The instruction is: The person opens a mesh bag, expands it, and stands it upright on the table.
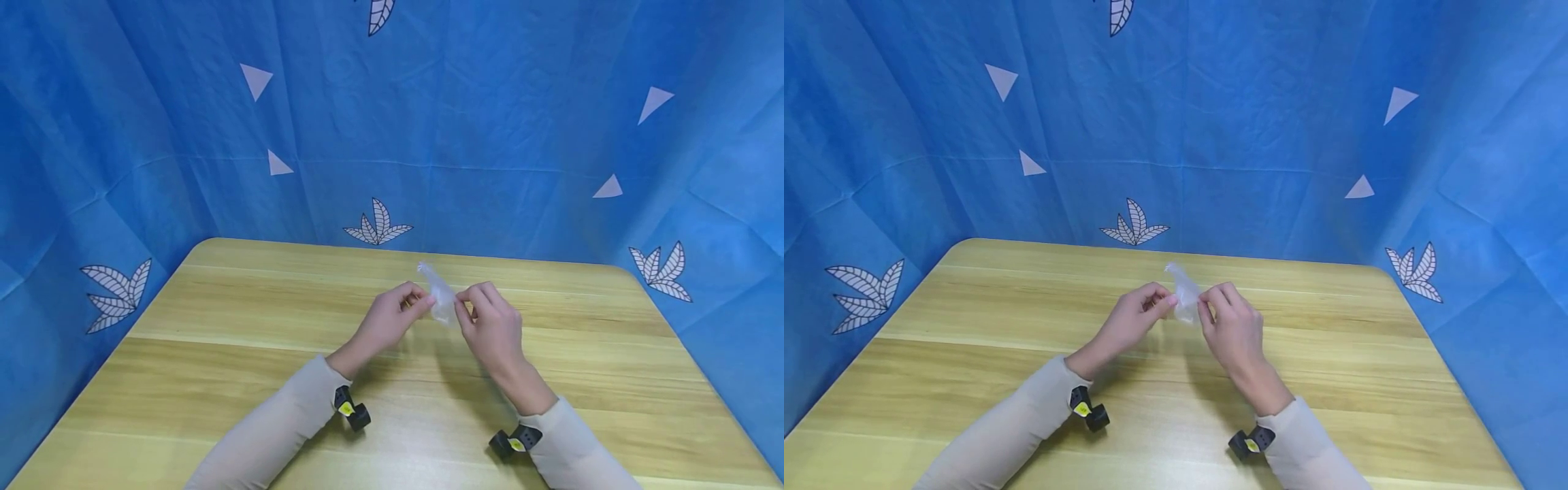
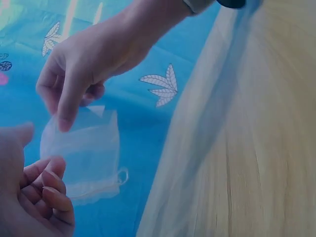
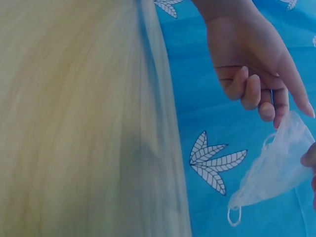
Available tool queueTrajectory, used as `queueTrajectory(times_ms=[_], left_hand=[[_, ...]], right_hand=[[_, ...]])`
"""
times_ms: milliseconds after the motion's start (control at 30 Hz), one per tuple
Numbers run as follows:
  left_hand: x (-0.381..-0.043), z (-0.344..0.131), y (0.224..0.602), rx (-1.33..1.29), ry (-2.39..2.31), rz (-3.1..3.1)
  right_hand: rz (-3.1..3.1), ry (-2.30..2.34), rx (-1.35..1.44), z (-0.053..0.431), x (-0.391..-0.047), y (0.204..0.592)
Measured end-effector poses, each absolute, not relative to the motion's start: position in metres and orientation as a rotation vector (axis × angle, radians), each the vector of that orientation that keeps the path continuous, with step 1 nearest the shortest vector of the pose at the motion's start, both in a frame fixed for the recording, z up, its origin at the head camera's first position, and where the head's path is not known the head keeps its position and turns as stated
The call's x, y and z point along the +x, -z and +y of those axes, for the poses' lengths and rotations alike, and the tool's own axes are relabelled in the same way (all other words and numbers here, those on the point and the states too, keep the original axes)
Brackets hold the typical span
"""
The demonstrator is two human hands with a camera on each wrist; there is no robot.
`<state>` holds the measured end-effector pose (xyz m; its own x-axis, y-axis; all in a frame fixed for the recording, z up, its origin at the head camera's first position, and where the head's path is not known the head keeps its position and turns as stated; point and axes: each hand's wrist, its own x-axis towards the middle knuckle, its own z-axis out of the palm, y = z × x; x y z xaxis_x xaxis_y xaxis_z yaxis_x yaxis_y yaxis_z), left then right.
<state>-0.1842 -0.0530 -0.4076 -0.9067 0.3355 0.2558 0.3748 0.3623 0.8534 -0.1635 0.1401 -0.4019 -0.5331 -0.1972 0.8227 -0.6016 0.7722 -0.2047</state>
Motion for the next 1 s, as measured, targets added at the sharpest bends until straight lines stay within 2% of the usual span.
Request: queueTrajectory(times_ms=[233,633,800,1000], left_hand=[[-0.184,-0.053,0.410,-0.637,1.622,-2.566],[-0.170,-0.049,0.406,-0.812,0.775,-2.455],[-0.173,-0.053,0.410,-0.754,0.771,-2.382],[-0.179,-0.058,0.411,-0.672,0.846,-2.314]], right_hand=[[-2.093,-0.604,0.685,0.138,-0.162,0.402],[-2.180,-0.628,0.727,0.137,-0.162,0.407],[-2.215,-0.612,0.730,0.134,-0.160,0.407],[-2.341,-0.560,0.570,0.135,-0.158,0.407]])
